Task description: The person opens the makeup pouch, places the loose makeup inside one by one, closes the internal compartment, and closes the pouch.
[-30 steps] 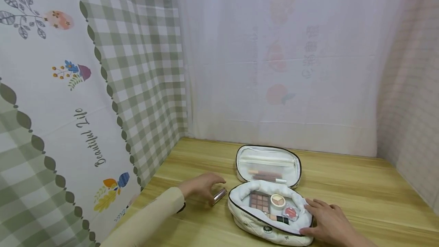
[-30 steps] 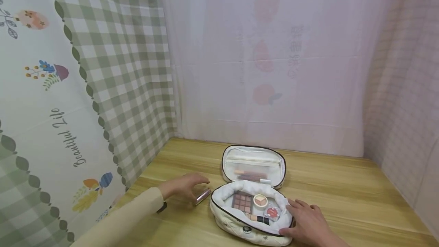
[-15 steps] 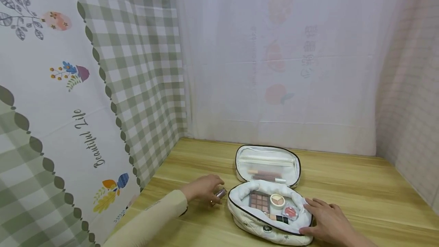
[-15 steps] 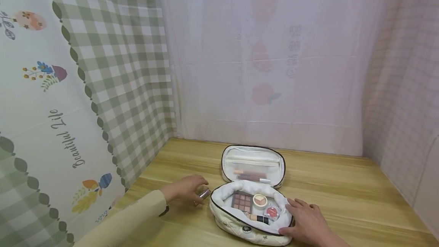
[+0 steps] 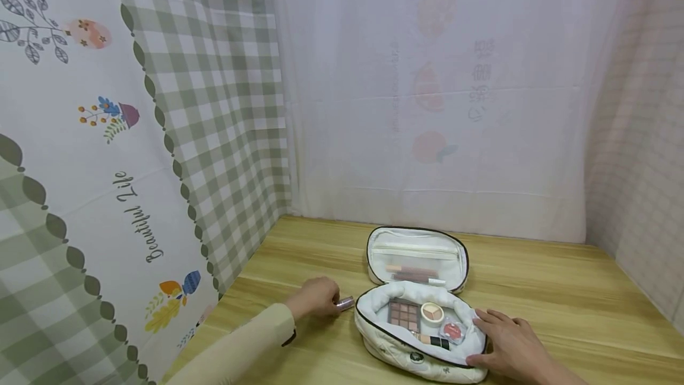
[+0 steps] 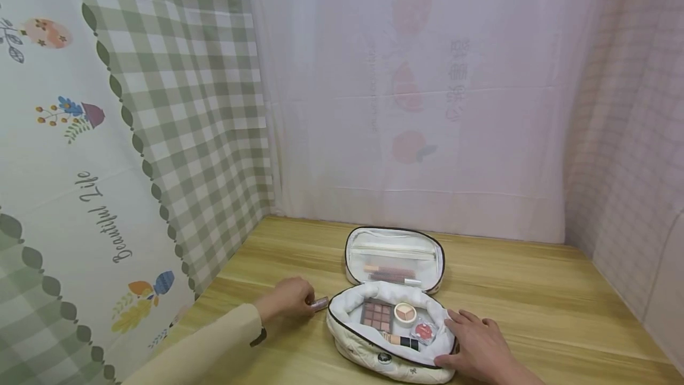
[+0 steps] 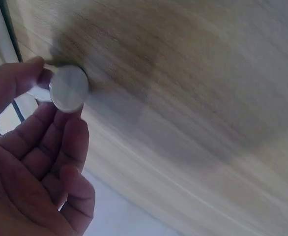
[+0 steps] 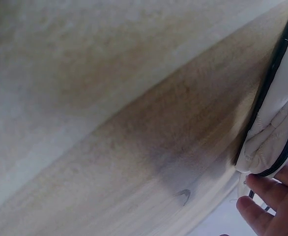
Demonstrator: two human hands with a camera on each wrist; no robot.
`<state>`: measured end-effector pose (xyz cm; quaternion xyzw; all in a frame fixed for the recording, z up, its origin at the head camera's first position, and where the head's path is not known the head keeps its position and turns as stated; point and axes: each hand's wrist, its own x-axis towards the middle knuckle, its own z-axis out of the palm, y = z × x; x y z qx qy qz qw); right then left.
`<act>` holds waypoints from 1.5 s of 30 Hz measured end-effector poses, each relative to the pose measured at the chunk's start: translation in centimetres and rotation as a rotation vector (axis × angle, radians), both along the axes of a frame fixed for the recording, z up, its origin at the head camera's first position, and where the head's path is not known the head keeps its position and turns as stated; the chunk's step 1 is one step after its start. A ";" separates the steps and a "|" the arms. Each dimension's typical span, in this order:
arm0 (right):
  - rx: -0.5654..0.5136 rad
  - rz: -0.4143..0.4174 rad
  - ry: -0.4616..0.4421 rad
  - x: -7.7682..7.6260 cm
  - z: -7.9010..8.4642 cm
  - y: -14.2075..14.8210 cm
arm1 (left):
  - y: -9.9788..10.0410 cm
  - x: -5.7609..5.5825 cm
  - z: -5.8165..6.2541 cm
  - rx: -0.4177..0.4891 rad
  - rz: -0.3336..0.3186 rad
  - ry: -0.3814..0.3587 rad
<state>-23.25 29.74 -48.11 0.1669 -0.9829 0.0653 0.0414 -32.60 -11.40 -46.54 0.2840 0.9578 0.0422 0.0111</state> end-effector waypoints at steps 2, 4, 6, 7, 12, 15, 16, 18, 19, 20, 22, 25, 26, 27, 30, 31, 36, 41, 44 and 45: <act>-0.001 0.001 0.001 0.0 0.0 -0.1 | -0.1 -0.1 -0.1 0.014 0.013 0.013; 0.002 -0.001 -0.001 0.0 0.0 -0.1 | -0.3 -0.4 -0.2 0.034 0.028 0.028; 0.003 -0.005 -0.001 0.0 0.0 -0.2 | -0.5 -0.8 -0.1 0.057 0.044 0.040; 0.004 -0.005 0.000 0.0 0.0 -0.2 | -0.5 -1.1 0.0 0.062 0.044 0.049; -0.005 -0.001 0.020 0.2 0.1 -0.2 | -0.2 -2.1 1.0 0.100 0.023 0.044; -0.012 -0.001 0.029 0.2 0.0 -0.2 | 0.6 -2.4 1.9 0.119 -0.026 0.040; -0.012 -0.001 0.027 0.2 0.0 -0.2 | 0.9 -2.5 2.2 0.113 -0.053 0.052; -0.012 -0.007 0.017 0.2 0.0 -0.2 | 1.6 -2.7 2.7 0.086 -0.111 0.082; -0.011 -0.007 0.012 0.2 0.0 -0.2 | 2.0 -2.8 3.0 0.066 -0.145 0.097; -0.009 -0.008 0.006 0.2 0.0 -0.2 | 2.4 -2.9 3.2 0.044 -0.185 0.121; -0.008 -0.007 0.001 0.1 0.0 -0.2 | 3.2 -2.8 3.8 -0.003 -0.258 0.168; -0.008 -0.005 0.003 0.1 0.0 -0.2 | 4.7 -2.5 4.5 -0.101 -0.385 0.279; -0.009 -0.004 0.004 0.2 0.0 -0.2 | 5.1 -2.4 4.6 -0.142 -0.425 0.320; -0.010 -0.003 0.007 0.2 0.0 -0.2 | 5.6 -2.2 4.8 -0.185 -0.463 0.364; -0.012 -0.003 0.005 0.2 0.0 -0.1 | 7.0 -1.8 4.9 -0.353 -0.564 0.513; -0.013 -0.004 0.003 0.2 0.0 -0.1 | 7.5 -1.7 4.9 -0.408 -0.592 0.548; -0.009 -0.005 -0.005 0.1 -0.1 -0.1 | 9.1 -1.0 4.6 -0.656 -0.703 0.686; -0.003 -0.009 -0.021 0.0 -0.1 0.0 | 10.0 -0.3 4.3 -0.796 -0.775 0.733; 0.000 -0.017 -0.037 -0.1 -0.1 -0.1 | 10.3 0.0 3.9 -0.832 -0.814 0.720; 0.000 -0.019 -0.040 -0.2 -0.1 -0.1 | 10.3 0.1 3.8 -0.833 -0.826 0.709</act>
